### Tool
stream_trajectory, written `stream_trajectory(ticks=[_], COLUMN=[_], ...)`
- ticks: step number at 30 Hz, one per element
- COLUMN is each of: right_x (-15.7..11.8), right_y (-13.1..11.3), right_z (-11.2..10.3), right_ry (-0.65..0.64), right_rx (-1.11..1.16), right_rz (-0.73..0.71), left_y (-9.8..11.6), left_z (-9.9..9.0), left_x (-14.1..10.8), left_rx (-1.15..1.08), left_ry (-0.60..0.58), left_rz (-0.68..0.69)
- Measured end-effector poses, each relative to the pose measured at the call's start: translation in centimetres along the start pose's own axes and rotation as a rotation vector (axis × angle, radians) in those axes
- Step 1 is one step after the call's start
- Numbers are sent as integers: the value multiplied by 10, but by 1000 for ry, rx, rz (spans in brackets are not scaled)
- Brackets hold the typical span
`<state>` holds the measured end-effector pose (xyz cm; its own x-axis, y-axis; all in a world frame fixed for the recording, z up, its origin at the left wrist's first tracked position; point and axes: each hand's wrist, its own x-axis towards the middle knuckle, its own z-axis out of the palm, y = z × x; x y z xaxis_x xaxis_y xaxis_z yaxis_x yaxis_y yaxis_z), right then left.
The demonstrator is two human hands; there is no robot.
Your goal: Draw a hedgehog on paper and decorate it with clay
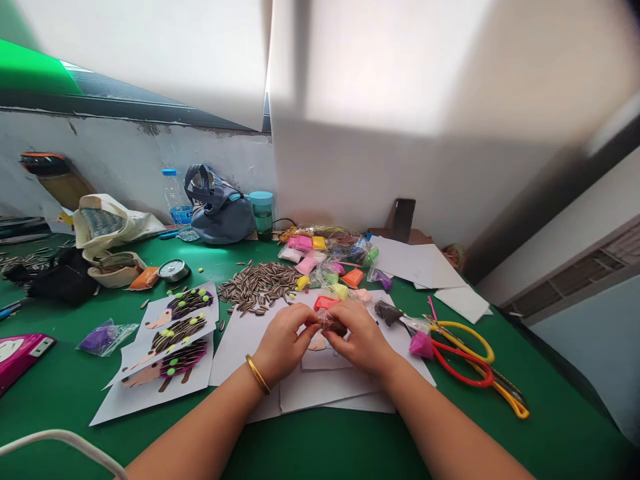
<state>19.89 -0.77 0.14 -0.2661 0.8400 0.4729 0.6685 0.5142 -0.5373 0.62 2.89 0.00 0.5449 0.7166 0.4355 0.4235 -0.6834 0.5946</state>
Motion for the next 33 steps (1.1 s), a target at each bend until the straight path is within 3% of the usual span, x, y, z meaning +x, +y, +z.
stream_trajectory(ticks=[8,17,27,33], right_x=[0,-1,-2,-3], right_y=[0,3,2,1], right_z=[-1,0,0,0], right_ry=[1,5,1,-9], right_rx=[-12,16,33,36], right_rz=[-10,29,30,16], left_y=[3,-2,-5,-1], left_z=[-3,1,3,-1], left_x=[-1,-1,-3,-2], left_rx=[141,-38,-65,-89], left_ry=[20,185,195,247], left_rz=[29,18,51,-26])
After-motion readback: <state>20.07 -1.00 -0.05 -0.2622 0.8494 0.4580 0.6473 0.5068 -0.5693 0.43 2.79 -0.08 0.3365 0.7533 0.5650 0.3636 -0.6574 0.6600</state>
